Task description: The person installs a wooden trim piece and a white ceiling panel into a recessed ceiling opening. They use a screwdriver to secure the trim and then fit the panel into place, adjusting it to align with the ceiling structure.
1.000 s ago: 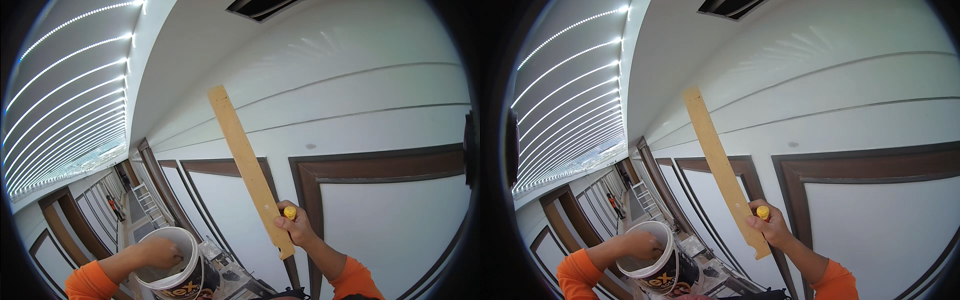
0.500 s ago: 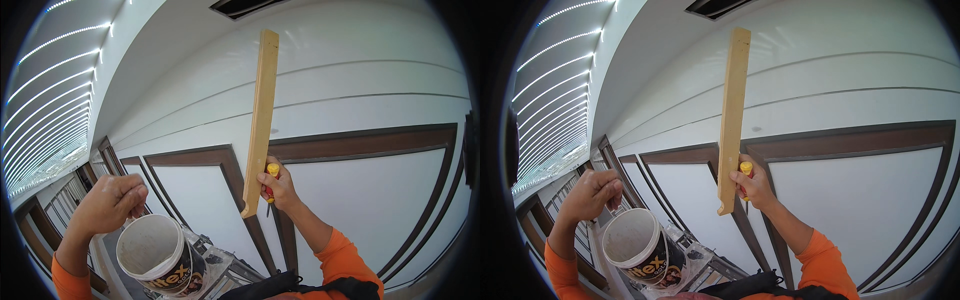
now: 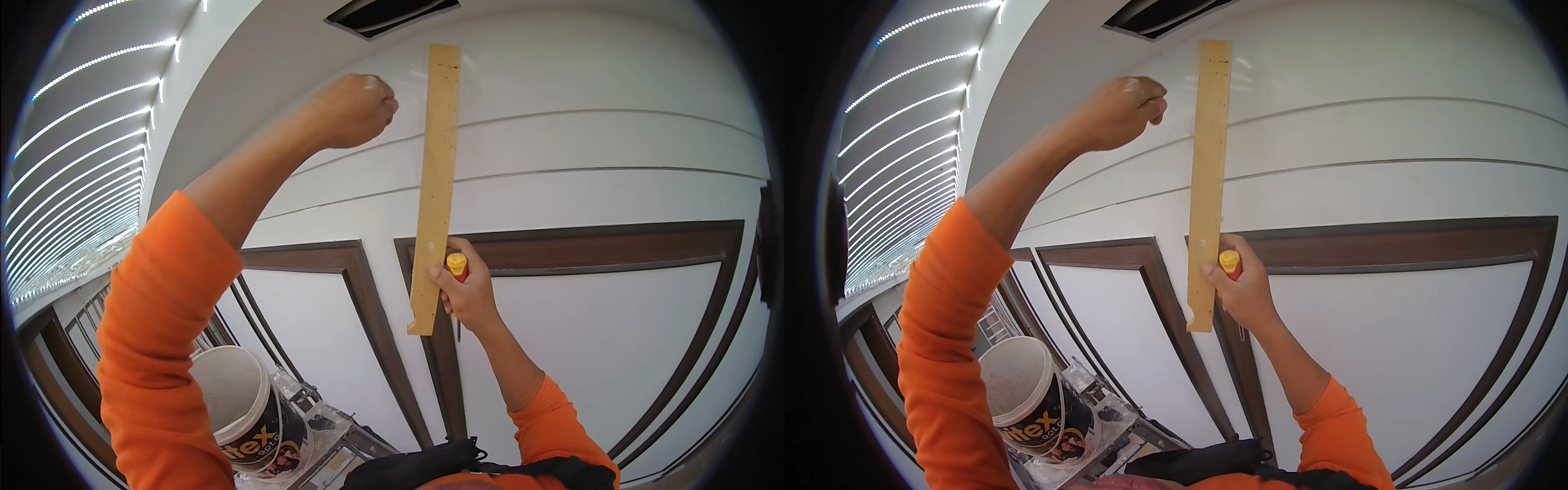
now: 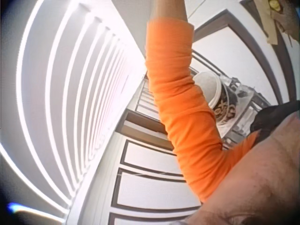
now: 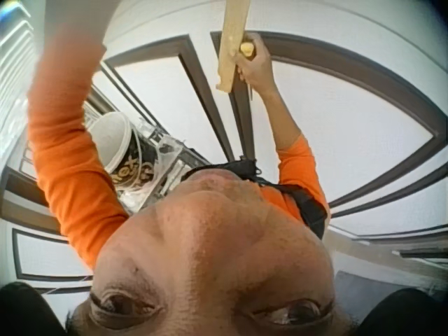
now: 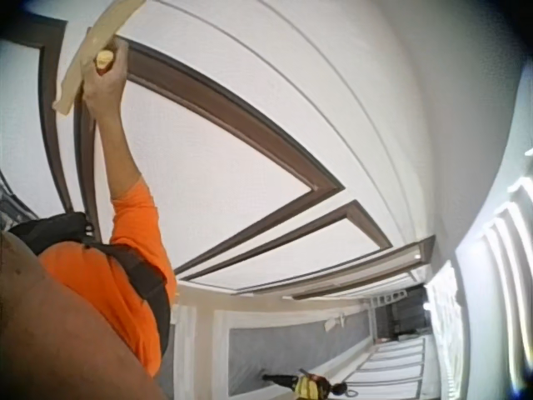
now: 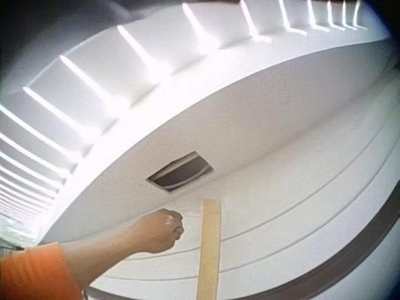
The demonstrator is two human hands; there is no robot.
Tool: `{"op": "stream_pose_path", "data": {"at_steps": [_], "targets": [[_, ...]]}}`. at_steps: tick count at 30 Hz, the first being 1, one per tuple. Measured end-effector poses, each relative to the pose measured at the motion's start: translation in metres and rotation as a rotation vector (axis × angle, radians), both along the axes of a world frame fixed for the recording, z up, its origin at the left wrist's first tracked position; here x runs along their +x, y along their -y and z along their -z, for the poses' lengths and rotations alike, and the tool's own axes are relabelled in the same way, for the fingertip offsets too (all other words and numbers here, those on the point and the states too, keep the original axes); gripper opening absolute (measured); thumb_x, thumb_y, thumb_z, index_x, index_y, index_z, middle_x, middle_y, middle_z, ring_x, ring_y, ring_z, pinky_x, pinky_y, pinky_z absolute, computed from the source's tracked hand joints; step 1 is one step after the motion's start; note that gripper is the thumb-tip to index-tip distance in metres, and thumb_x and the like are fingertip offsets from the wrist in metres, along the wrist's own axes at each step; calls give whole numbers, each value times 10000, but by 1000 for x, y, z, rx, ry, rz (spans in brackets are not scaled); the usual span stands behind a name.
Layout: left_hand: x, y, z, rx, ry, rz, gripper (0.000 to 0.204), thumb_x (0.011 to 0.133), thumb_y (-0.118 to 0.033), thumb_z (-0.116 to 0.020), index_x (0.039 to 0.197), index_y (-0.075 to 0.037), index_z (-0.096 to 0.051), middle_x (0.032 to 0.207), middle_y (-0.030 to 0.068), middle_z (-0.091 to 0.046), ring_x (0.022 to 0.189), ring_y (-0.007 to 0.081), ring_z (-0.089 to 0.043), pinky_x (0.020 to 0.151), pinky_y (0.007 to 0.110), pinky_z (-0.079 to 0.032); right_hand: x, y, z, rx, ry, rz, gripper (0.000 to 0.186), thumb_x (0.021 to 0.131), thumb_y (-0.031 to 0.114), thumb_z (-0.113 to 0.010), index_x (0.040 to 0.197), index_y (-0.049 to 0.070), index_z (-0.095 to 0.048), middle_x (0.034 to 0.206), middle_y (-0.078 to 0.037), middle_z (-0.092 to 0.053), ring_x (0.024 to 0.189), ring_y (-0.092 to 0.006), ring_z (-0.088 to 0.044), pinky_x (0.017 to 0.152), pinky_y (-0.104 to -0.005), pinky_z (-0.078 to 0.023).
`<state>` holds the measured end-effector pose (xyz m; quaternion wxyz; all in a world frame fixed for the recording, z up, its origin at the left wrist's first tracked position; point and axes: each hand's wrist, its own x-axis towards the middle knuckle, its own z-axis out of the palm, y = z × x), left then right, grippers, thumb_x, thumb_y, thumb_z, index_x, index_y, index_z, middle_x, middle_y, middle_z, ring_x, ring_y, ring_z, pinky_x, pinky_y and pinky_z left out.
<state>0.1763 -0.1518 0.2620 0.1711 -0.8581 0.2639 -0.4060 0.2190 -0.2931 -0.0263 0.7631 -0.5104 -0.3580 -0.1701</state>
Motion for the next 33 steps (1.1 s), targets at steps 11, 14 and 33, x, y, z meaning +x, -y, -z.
{"op": "stream_pose_path", "data": {"at_steps": [11,14,33], "targets": [[75,36,-83,101,306,-204,280,939,-50,-476,1033,1,-734,1165,129,-707,1111,316,-661,985,418,-525,-8,66,-18,328,213,-158,328,946,-27,-559,1259,10,-467,1083,-179,-703,457,-58,-507,387,-205,-451],[75,29,-79,-5,423,-270,233,968,-144,-523,957,-16,-719,1107,149,-698,1027,341,-650,902,459,-513,-1,74,-50,458,412,-32,291,954,-10,-555,1236,20,-491,1094,-183,-687,443,-68,-508,379,-212,-449],[142,11,-97,120,602,-60,272,874,-129,-553,990,23,-747,1085,253,-715,976,444,-705,859,506,-573,48,79,-209,514,809,179,187,969,56,-594,1156,53,-602,1284,-151,-662,466,-69,-513,373,-221,-453]]}}
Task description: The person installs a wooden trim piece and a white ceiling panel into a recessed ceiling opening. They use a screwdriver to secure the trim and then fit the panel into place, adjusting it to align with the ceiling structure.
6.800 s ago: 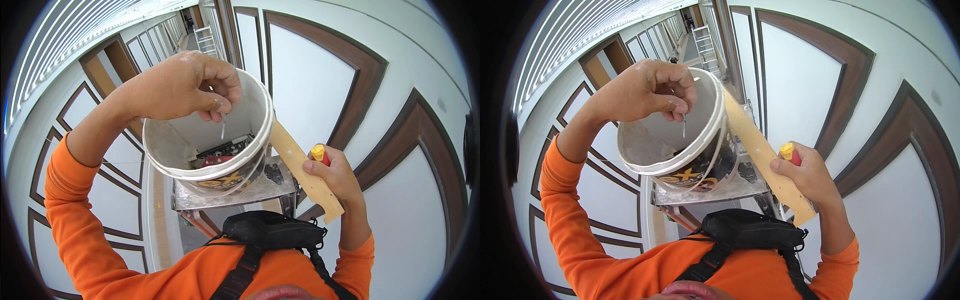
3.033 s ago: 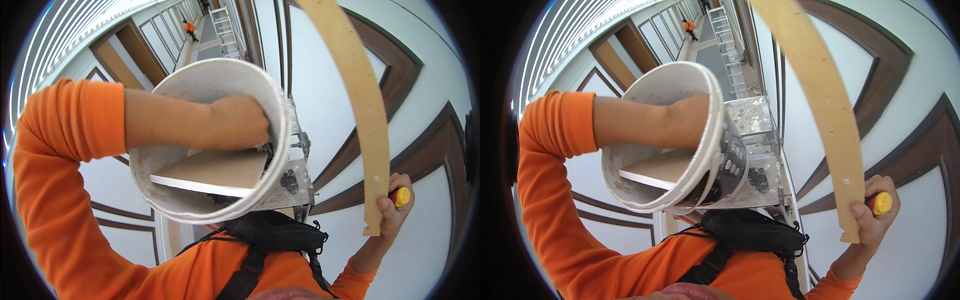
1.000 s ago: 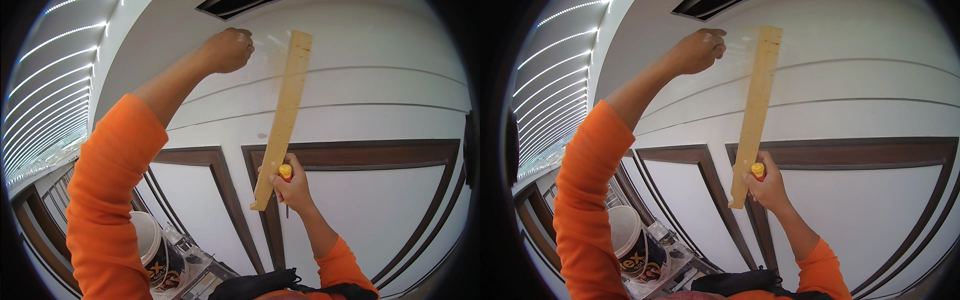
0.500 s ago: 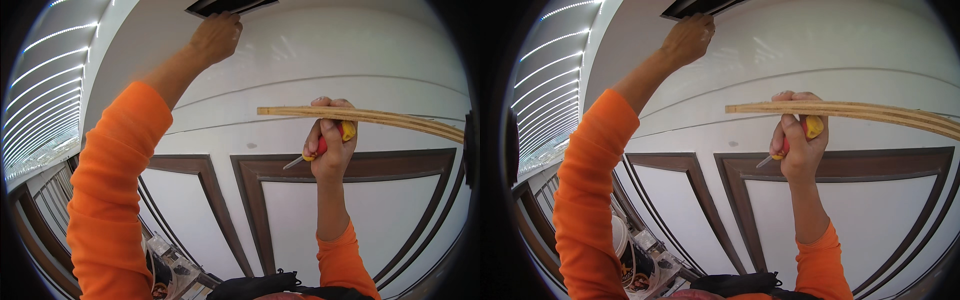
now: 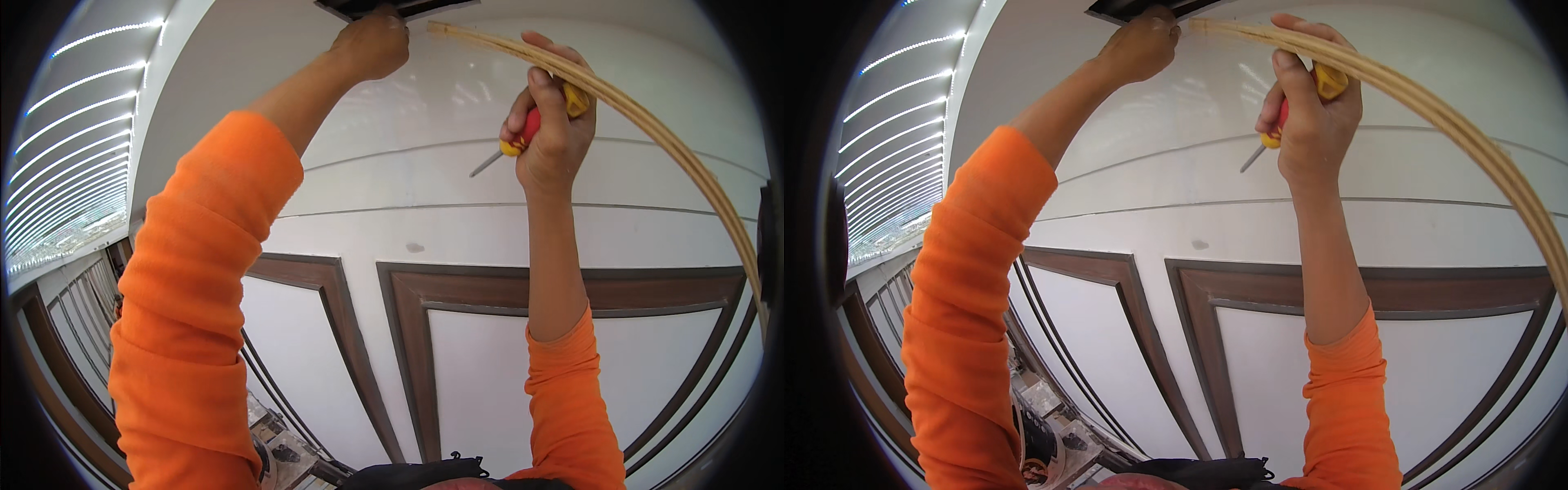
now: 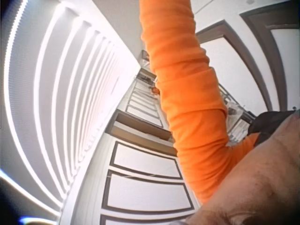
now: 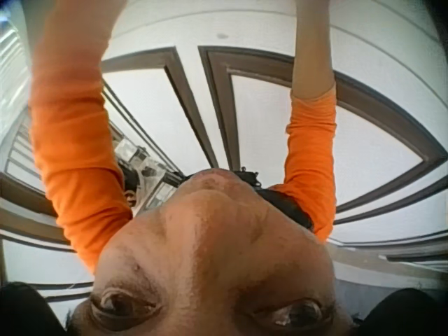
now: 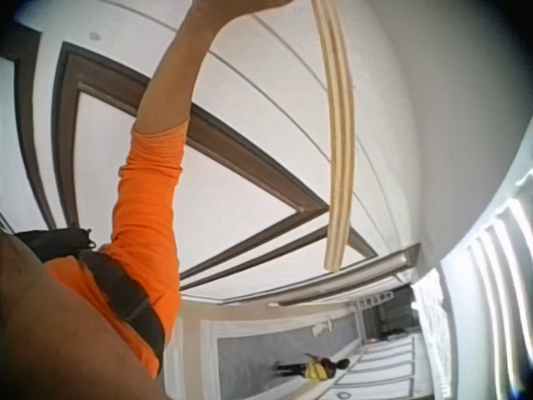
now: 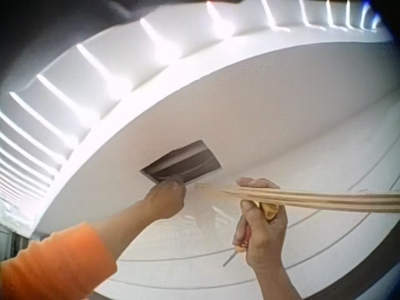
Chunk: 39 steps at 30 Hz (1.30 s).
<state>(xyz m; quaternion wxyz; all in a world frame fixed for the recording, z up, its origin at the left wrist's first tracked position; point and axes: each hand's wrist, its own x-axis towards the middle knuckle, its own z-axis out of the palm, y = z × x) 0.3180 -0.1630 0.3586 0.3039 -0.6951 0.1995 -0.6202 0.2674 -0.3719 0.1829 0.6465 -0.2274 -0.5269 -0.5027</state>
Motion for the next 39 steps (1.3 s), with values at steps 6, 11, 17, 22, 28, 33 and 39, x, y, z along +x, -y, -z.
{"op": "stream_pose_path", "data": {"at_steps": [6,11,17,22,28,33,39], "targets": [[11,-9,-29,107,-53,-172,274,872,-93,-524,980,28,-744,1024,272,-711,964,420,-708,865,501,-571,22,-13,-68,-13,-3,21,230,962,82,-679,1182,56,-620,772,-34,-649,392,-100,-486,341,-240,-397],[0,-18,-17,227,-25,-280,267,866,-87,-530,973,33,-743,1044,262,-717,984,400,-709,873,486,-571,34,-25,-94,26,-48,258,160,942,90,-702,1074,43,-624,736,-36,-622,427,-109,-494,387,-281,-396],[-62,-17,19,1,-156,-30,225,918,-83,-571,1003,-14,-768,1076,198,-738,982,348,-709,845,434,-561,24,-41,-108,123,172,555,196,923,113,-721,1093,49,-649,866,-97,-685,763,-215,-669,704,-371,-539],[-126,-19,44,-430,-423,332,303,1032,-242,-555,1102,-21,-751,1266,103,-706,991,274,-730,939,388,-557,22,-47,-113,50,216,632,243,926,145,-718,1148,64,-662,1005,-164,-729,930,-325,-724,775,-393,-552],[-167,-37,77,-161,-196,407,211,980,-226,-643,1057,-104,-797,1175,59,-734,1183,232,-638,958,359,-531,36,-47,-120,17,3,722,284,917,219,-717,1170,96,-679,998,-192,-726,972,-412,-692,785,-467,-553],[-195,-13,86,-168,-137,790,192,966,-166,-645,1055,-79,-790,1086,95,-747,1026,272,-682,880,380,-546,44,-46,-134,-61,-109,847,274,914,226,-706,1151,91,-686,1025,-209,-721,985,-428,-680,794,-502,-546],[-217,23,77,-9,85,687,198,982,-136,-668,1097,-18,-776,1107,156,-746,980,253,-717,838,349,-563,16,-34,-109,110,-141,716,226,916,177,-690,1089,32,-693,995,-199,-734,962,-393,-697,803,-475,-548]]}}
